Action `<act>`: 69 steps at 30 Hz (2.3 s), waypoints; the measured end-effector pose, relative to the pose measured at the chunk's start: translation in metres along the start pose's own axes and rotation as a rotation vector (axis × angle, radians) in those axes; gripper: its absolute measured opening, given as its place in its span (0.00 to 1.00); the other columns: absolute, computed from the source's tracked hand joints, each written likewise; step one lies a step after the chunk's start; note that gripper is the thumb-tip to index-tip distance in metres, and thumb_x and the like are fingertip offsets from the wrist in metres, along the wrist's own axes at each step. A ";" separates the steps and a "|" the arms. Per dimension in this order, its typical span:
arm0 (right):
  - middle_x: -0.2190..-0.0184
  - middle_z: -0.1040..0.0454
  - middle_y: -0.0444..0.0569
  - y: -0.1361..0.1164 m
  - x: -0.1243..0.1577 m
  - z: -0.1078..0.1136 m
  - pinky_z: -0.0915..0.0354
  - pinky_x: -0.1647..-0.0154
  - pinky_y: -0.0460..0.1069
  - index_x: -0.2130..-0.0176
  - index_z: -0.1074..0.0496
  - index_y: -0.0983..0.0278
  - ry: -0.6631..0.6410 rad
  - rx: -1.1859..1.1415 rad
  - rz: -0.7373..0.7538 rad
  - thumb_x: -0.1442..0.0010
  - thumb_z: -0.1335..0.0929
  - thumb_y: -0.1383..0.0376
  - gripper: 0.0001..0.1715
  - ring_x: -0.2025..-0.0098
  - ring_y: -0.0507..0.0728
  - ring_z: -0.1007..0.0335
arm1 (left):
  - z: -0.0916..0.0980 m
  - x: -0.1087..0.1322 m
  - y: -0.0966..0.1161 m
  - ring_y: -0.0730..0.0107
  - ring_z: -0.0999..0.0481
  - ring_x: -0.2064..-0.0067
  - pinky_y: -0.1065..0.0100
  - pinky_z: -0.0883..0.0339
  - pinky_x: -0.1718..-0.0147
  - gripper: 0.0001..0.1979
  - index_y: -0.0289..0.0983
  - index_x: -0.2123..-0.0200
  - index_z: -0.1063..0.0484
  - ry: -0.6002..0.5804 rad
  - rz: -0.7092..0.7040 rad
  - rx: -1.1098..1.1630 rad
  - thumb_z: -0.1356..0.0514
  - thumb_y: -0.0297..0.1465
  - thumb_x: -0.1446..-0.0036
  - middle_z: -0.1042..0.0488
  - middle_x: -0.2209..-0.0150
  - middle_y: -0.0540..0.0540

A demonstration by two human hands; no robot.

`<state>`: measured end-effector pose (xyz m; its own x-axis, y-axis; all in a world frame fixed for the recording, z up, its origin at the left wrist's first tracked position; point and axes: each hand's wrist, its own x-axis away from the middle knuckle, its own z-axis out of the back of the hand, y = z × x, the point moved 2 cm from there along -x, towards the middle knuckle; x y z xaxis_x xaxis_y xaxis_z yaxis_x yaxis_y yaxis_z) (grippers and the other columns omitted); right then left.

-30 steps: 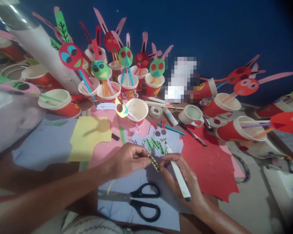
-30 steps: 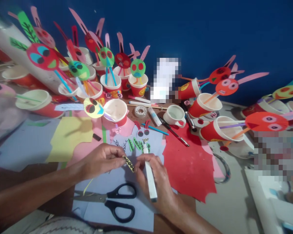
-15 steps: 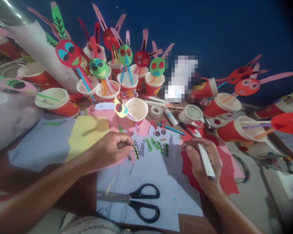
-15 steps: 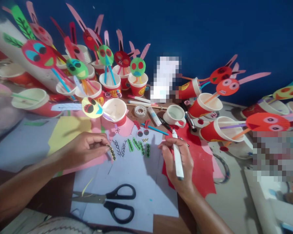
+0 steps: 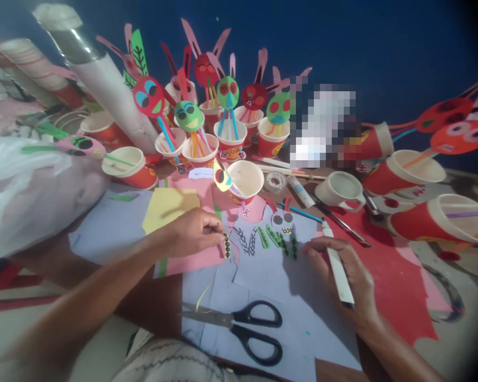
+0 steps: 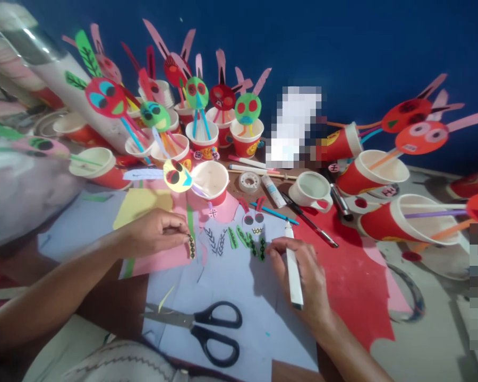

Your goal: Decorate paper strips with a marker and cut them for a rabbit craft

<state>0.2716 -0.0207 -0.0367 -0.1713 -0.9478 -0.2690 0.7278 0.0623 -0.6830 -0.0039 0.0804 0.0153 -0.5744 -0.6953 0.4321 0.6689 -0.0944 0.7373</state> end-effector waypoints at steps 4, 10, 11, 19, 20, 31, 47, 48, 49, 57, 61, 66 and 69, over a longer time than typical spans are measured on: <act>0.69 0.25 0.47 -0.006 -0.001 0.001 0.34 0.63 0.53 0.64 0.30 0.59 -0.012 -0.004 0.031 0.42 0.33 0.59 0.07 0.66 0.59 0.28 | -0.010 -0.005 -0.005 0.72 0.30 0.71 0.72 0.41 0.72 0.09 0.34 0.70 0.25 0.005 -0.002 0.021 0.44 0.32 0.47 0.26 0.73 0.50; 0.71 0.26 0.47 -0.009 -0.001 0.001 0.35 0.66 0.53 0.64 0.30 0.60 -0.022 0.014 0.058 0.41 0.33 0.60 0.07 0.67 0.59 0.28 | -0.017 -0.008 -0.008 0.70 0.28 0.69 0.70 0.37 0.70 0.10 0.33 0.69 0.25 0.014 0.005 0.079 0.44 0.32 0.46 0.24 0.72 0.47; 0.71 0.26 0.47 -0.008 -0.001 0.000 0.35 0.66 0.53 0.64 0.30 0.60 -0.020 0.012 0.058 0.41 0.33 0.60 0.06 0.67 0.59 0.28 | -0.018 -0.008 -0.006 0.70 0.28 0.69 0.69 0.36 0.69 0.10 0.33 0.69 0.25 0.011 0.003 0.095 0.44 0.32 0.46 0.24 0.71 0.47; 0.70 0.25 0.46 -0.015 0.001 0.000 0.33 0.66 0.51 0.64 0.30 0.58 0.013 -0.032 0.090 0.42 0.32 0.63 0.03 0.67 0.57 0.28 | -0.041 -0.008 0.019 0.73 0.31 0.72 0.72 0.40 0.74 0.09 0.33 0.72 0.27 -0.091 -0.011 0.275 0.43 0.33 0.49 0.27 0.74 0.48; 0.69 0.25 0.46 -0.017 0.002 0.000 0.33 0.65 0.50 0.63 0.30 0.58 0.000 -0.045 0.086 0.42 0.32 0.64 0.04 0.67 0.56 0.27 | -0.045 -0.010 0.022 0.74 0.33 0.74 0.73 0.41 0.75 0.09 0.33 0.72 0.28 -0.106 -0.011 0.281 0.43 0.33 0.49 0.28 0.76 0.49; 0.67 0.29 0.41 -0.033 0.012 -0.001 0.33 0.65 0.46 0.61 0.34 0.56 -0.284 -0.222 0.060 0.43 0.32 0.68 0.09 0.67 0.51 0.29 | -0.059 -0.024 0.043 0.78 0.36 0.77 0.76 0.45 0.79 0.08 0.32 0.73 0.27 -0.180 -0.060 0.287 0.43 0.30 0.49 0.30 0.78 0.51; 0.70 0.27 0.45 -0.018 -0.002 0.005 0.34 0.66 0.50 0.64 0.33 0.59 -0.150 -0.013 -0.022 0.42 0.34 0.63 0.04 0.68 0.56 0.29 | -0.054 -0.016 0.030 0.73 0.32 0.72 0.73 0.40 0.73 0.11 0.34 0.68 0.26 -0.101 -0.077 0.258 0.44 0.34 0.45 0.28 0.73 0.49; 0.70 0.26 0.45 -0.012 -0.007 0.009 0.34 0.65 0.51 0.63 0.34 0.59 -0.137 0.033 -0.058 0.42 0.34 0.63 0.05 0.67 0.57 0.28 | -0.051 -0.013 0.026 0.73 0.32 0.72 0.73 0.39 0.73 0.11 0.34 0.69 0.27 -0.063 -0.084 0.245 0.45 0.34 0.44 0.28 0.73 0.49; 0.70 0.25 0.45 -0.007 -0.011 0.013 0.34 0.65 0.52 0.62 0.34 0.58 -0.133 0.064 -0.089 0.42 0.34 0.62 0.06 0.66 0.58 0.28 | -0.048 -0.010 0.023 0.73 0.32 0.72 0.73 0.39 0.74 0.11 0.35 0.70 0.27 -0.025 -0.092 0.227 0.45 0.34 0.43 0.28 0.73 0.50; 0.68 0.22 0.46 0.003 -0.023 0.021 0.35 0.64 0.53 0.58 0.35 0.59 -0.184 0.184 -0.061 0.41 0.35 0.60 0.10 0.65 0.60 0.29 | -0.041 0.000 0.008 0.76 0.33 0.74 0.75 0.40 0.76 0.11 0.35 0.72 0.27 0.148 -0.138 0.170 0.45 0.33 0.42 0.28 0.74 0.51; 0.71 0.23 0.44 0.002 -0.020 0.013 0.37 0.67 0.50 0.58 0.35 0.59 -0.185 0.265 0.038 0.41 0.35 0.63 0.10 0.70 0.57 0.29 | -0.039 -0.002 0.005 0.74 0.31 0.72 0.74 0.38 0.75 0.12 0.35 0.72 0.28 0.185 -0.155 0.215 0.45 0.34 0.42 0.27 0.73 0.50; 0.71 0.22 0.44 0.004 -0.018 0.005 0.39 0.65 0.51 0.56 0.35 0.60 -0.161 0.310 0.105 0.40 0.35 0.64 0.10 0.71 0.56 0.29 | -0.038 -0.005 0.002 0.73 0.29 0.70 0.73 0.37 0.72 0.11 0.35 0.72 0.27 0.184 -0.152 0.181 0.45 0.33 0.42 0.25 0.72 0.49; 0.72 0.23 0.44 0.006 -0.018 0.003 0.40 0.64 0.52 0.55 0.35 0.61 -0.149 0.325 0.135 0.40 0.34 0.64 0.12 0.72 0.56 0.30 | -0.037 -0.005 0.001 0.72 0.28 0.70 0.73 0.36 0.72 0.11 0.35 0.72 0.27 0.191 -0.148 0.186 0.45 0.33 0.42 0.25 0.72 0.49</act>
<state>0.2812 -0.0044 -0.0340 0.0210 -0.9744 -0.2239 0.9139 0.1096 -0.3909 0.0173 0.0576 -0.0055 -0.5482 -0.8067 0.2204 0.4769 -0.0850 0.8748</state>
